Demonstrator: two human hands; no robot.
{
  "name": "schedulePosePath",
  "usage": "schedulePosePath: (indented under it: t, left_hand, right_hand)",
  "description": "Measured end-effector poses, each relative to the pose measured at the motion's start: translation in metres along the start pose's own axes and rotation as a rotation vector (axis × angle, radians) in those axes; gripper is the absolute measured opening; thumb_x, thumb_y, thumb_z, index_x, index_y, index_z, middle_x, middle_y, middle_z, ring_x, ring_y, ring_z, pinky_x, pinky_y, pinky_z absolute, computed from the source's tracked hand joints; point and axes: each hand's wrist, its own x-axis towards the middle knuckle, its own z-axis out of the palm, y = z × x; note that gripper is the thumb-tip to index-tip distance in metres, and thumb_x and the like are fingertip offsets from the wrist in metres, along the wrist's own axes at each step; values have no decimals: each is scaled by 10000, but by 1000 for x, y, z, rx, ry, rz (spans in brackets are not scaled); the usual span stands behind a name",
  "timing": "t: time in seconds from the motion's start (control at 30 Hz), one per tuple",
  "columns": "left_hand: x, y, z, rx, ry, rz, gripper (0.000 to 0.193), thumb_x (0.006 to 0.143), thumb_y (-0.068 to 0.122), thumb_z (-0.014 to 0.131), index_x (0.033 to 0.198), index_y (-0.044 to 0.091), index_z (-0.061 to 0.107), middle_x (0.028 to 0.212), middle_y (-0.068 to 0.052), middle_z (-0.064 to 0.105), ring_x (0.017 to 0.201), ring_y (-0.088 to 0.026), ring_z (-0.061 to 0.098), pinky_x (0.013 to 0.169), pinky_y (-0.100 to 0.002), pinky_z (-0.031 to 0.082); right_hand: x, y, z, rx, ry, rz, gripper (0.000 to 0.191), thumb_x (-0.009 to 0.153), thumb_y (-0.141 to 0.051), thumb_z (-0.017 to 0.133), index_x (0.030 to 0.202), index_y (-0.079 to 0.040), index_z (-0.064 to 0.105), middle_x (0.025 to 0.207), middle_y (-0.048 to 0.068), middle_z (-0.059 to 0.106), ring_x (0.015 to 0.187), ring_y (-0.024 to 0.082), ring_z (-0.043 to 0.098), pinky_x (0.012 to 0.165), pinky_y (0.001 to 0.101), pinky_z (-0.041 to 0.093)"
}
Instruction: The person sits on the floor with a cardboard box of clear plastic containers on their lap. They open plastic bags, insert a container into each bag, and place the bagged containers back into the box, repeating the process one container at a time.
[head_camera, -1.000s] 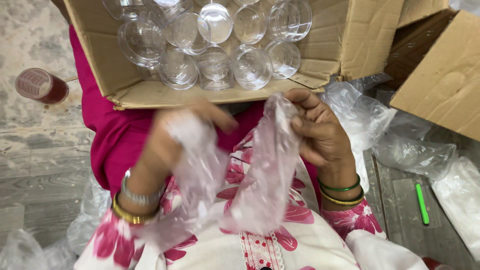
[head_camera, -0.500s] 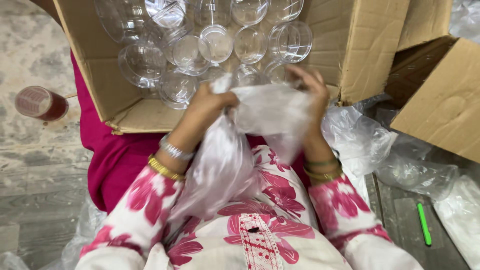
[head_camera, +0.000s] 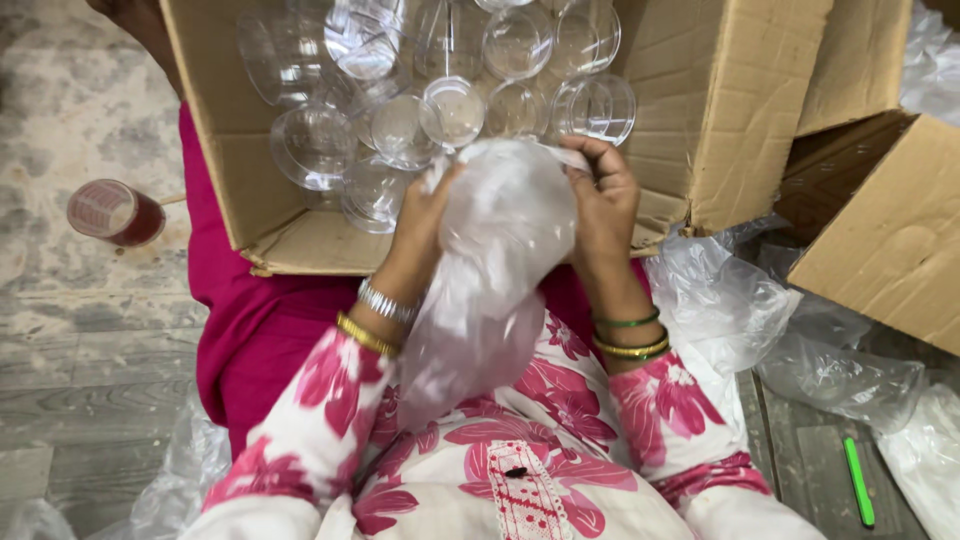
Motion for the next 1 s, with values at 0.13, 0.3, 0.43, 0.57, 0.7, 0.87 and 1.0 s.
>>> schedulePosePath:
  t: [0.13,0.3,0.43,0.57,0.7,0.87,1.0]
  left_hand:
    - [-58,46,-2,183,71,176,291,993,258,685,1070,-18,737,991,-13,717,871,-71,641,778,-241,515]
    - [-121,117,-50,563,280,314,172,992,192,692,1045,46,766,874,41,698,734,-37,570,642,-223,463]
    - [-199,181,-95,744,517,255,242,982,42,705,1212,30,783,873,-17,691,727,-69,577,640,-215,430]
    - [-244,223,-128,1208,536,175,450,819,-15,803,1261,46,744,912,-83,718,771,-137,642,673,-283,528]
    - [-264,238,-111,1429,467,384,493,762,-32,803,1243,6,698,983,-133,701,834,-196,665,755,-329,538]
    - [-233,224,-53,898,-129,500,451,1052,70,639,1491,28,545,1241,-96,727,1149,-160,689,1035,-303,547]
    - [-190,183,-29,162,-271,274,673,967,117,616,1558,-20,325,1323,-147,666,1271,-162,628,1155,-284,485]
  right_hand:
    - [-17,-32,32,557,-414,284,332,1006,-102,531,1331,-61,587,1228,129,697,1089,215,671,961,332,543]
    - [-85,-44,91,47,-621,-25,333,1047,-131,554,1330,17,646,1398,119,637,1268,183,621,1091,316,518]
    - [-143,-53,143,474,-1098,473,172,1099,-109,638,1126,19,750,1235,152,737,1059,131,687,980,296,576]
    - [-173,-66,171,326,-1368,-84,303,986,-88,701,1263,33,690,1296,171,683,1269,234,602,1116,385,472]
    - [-165,-80,179,320,-1311,16,189,1081,-148,697,1251,-67,701,1282,36,714,1253,117,674,1119,282,546]
    - [-122,-100,168,410,-784,319,481,1018,-313,684,1405,-50,577,1352,22,666,1273,132,618,1127,291,496]
    - [-95,-108,137,653,-848,501,537,905,-284,766,1371,-84,590,1255,51,697,1178,139,668,1043,289,542]
